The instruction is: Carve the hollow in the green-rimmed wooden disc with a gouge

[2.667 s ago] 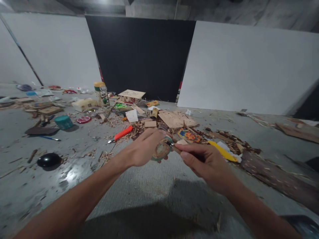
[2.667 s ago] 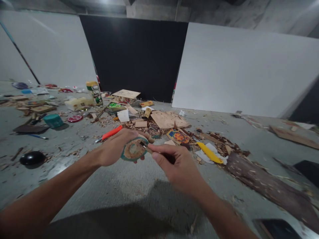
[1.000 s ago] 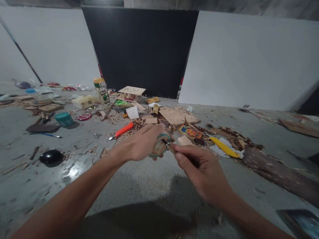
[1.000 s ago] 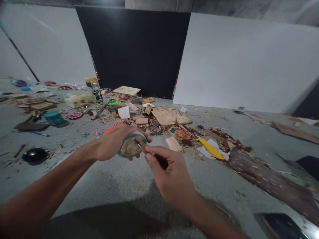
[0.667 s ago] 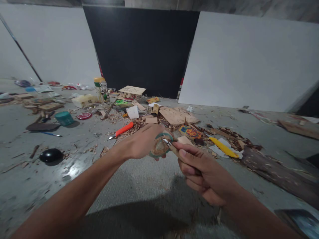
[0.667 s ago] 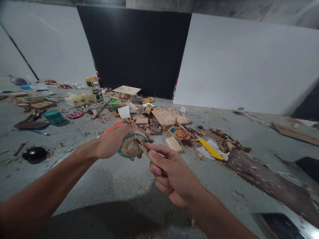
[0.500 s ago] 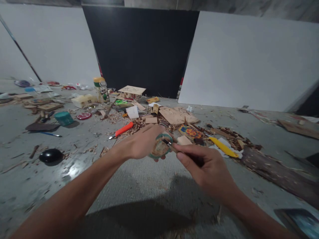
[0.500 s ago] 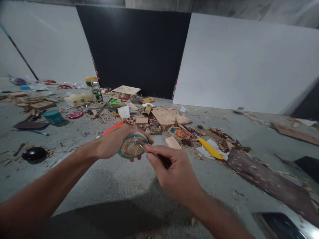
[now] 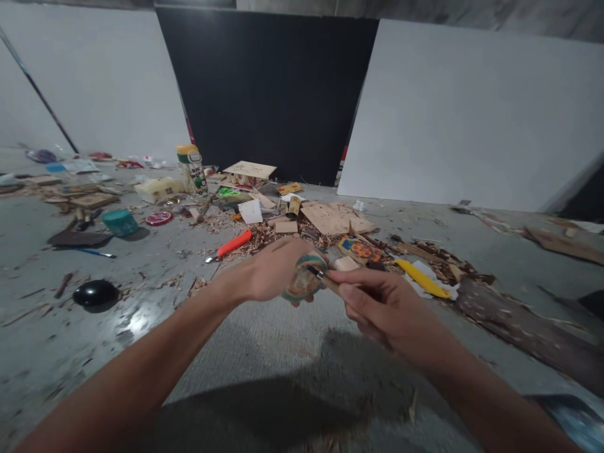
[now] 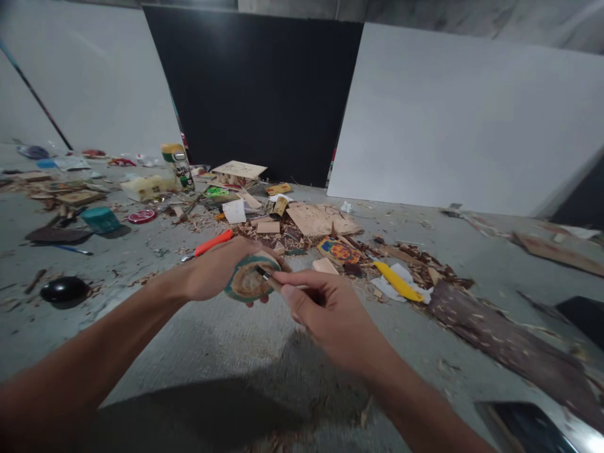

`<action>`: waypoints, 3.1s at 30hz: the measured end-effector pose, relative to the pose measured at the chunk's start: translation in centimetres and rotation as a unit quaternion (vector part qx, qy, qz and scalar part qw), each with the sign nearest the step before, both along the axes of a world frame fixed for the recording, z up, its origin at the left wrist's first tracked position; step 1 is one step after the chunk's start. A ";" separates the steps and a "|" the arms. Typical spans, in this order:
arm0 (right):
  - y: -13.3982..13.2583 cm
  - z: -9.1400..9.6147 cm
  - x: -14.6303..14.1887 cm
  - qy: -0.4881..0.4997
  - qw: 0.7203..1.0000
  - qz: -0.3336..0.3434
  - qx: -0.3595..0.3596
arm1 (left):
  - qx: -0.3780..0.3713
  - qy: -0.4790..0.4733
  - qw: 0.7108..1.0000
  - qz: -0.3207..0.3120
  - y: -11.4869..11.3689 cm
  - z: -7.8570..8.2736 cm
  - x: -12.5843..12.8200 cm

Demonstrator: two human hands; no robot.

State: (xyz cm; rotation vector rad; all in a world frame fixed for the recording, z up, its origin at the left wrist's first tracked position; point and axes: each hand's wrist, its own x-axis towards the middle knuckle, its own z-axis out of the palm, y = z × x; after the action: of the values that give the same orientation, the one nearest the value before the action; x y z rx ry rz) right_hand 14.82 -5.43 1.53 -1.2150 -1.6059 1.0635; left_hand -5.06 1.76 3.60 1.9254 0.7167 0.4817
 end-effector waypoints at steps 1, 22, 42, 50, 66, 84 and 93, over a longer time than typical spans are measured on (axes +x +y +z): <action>0.0 -0.1 -0.1 0.046 0.998 0.007 -0.050 | 0.008 -0.023 1.000 0.002 0.1 -0.2 -0.2; -1.7 2.2 0.6 -0.197 0.944 -0.031 0.262 | -0.322 -0.131 0.937 -0.022 -0.6 0.5 0.8; -1.2 2.4 1.5 -0.277 0.895 -0.084 0.340 | -0.319 -0.286 0.902 -0.046 0.0 0.2 0.8; -1.0 2.1 0.8 -0.219 0.921 -0.089 0.310 | -0.238 -0.301 0.924 0.011 -0.5 -0.3 1.6; 0.2 0.6 0.6 0.070 0.997 -0.024 -0.035 | -0.078 -0.209 0.974 0.024 0.1 -1.1 1.3; 0.4 -0.2 0.0 0.203 0.962 -0.013 -0.181 | -0.009 -0.171 0.984 0.049 0.8 -1.8 0.8; -0.2 -1.1 -0.2 -0.169 0.904 -0.107 0.377 | -0.096 -0.148 0.983 0.047 0.0 -1.1 1.0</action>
State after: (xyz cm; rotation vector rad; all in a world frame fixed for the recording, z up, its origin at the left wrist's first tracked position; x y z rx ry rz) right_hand 14.62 -5.60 0.39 -1.0186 -1.8336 0.0370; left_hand -4.05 1.81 2.53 1.6033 0.6355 0.7139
